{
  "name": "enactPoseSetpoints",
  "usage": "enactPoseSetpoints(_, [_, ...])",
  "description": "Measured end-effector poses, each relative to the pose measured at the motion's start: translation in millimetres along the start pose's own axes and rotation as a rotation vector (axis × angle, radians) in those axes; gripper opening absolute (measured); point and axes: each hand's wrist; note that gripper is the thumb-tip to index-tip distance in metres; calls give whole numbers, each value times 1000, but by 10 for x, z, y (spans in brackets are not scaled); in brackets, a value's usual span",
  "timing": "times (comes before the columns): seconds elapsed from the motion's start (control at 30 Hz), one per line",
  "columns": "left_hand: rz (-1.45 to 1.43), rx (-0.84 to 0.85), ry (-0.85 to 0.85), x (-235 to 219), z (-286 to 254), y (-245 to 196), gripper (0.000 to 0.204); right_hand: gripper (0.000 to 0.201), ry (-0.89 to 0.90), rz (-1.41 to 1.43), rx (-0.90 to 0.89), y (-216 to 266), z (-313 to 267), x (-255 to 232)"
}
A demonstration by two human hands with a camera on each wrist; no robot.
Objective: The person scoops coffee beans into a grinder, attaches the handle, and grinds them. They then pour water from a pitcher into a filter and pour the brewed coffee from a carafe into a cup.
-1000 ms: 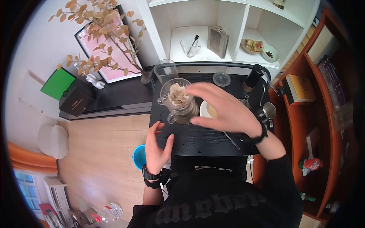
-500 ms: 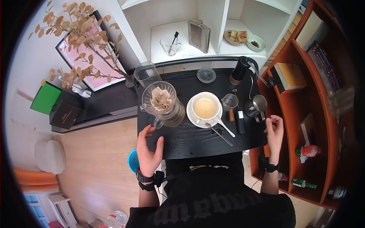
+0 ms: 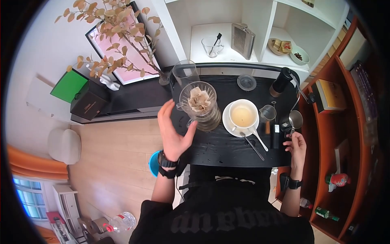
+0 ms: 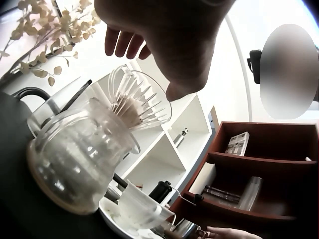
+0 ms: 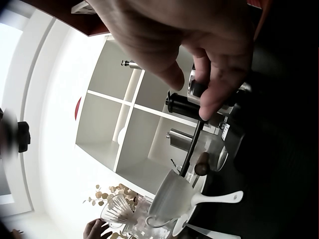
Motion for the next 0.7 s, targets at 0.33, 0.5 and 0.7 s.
enactPoseSetpoints(0.33, [20, 137, 321, 175, 606, 105, 95, 15, -57, 62, -28, -152, -33, -226])
enactPoseSetpoints(0.5, [-89, 49, 366, 236, 639, 75, 93, 17, -155, 43, -95, -106, -164, -440])
enactPoseSetpoints(0.7, [-88, 42, 368, 226, 657, 59, 86, 20, -219, 95, -191, -65, -368, -599])
Point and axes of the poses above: each hand's wrist, its own z-axis towards the middle knuckle, its own x-axis out of the palm, y = z × x, and after that the axes turned 1 degree about z, right-handed
